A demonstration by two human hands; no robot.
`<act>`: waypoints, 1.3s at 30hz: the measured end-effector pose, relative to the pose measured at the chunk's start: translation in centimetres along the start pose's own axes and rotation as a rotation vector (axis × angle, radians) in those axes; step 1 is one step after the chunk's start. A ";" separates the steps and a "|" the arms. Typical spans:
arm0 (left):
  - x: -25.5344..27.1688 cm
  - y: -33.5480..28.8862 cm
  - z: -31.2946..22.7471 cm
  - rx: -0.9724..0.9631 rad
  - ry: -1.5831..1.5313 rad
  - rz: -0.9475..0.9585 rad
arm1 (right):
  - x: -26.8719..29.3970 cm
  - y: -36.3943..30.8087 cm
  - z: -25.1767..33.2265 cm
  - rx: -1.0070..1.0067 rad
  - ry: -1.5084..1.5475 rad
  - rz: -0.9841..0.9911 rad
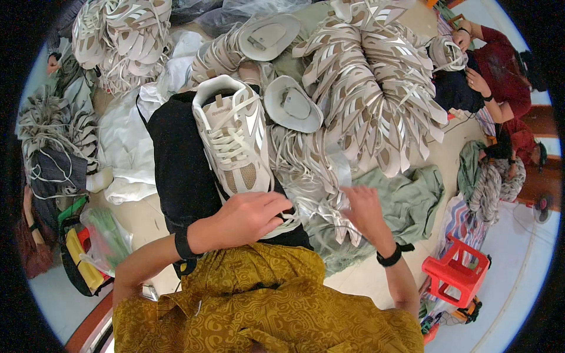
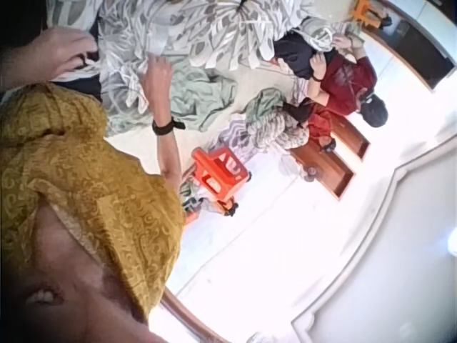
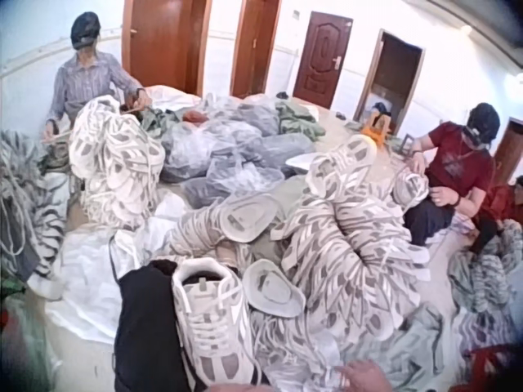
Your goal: Threading and tying laces on a shoe upper.
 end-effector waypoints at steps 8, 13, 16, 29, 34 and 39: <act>6.9 -1.3 4.9 0.359 0.128 -0.235 | 1.9 12.0 14.0 0.601 0.567 -0.210; 10.4 -3.1 10.5 0.636 0.057 -0.371 | 0.3 16.6 18.4 0.739 0.340 -0.413; 11.0 -1.9 11.7 0.571 0.153 -0.360 | -0.4 17.8 18.8 0.695 0.228 -0.438; 9.0 -0.1 14.8 0.431 0.164 -0.203 | -1.5 20.1 18.4 0.430 0.227 -0.190; 8.9 -0.2 14.6 0.410 0.167 -0.218 | -0.8 20.1 18.1 0.388 0.505 0.076; 8.8 -0.1 14.9 0.420 0.151 -0.220 | -1.0 19.4 17.4 0.349 0.589 0.186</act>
Point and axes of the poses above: each hand's wrist, its own y-axis towards the middle knuckle, its own x-axis out of the back of the hand, z = x × y, the point moved 6 cm from there along y, towards the middle knuckle, and after that the axes turned 12 degrees about y, right-handed, at the moved point
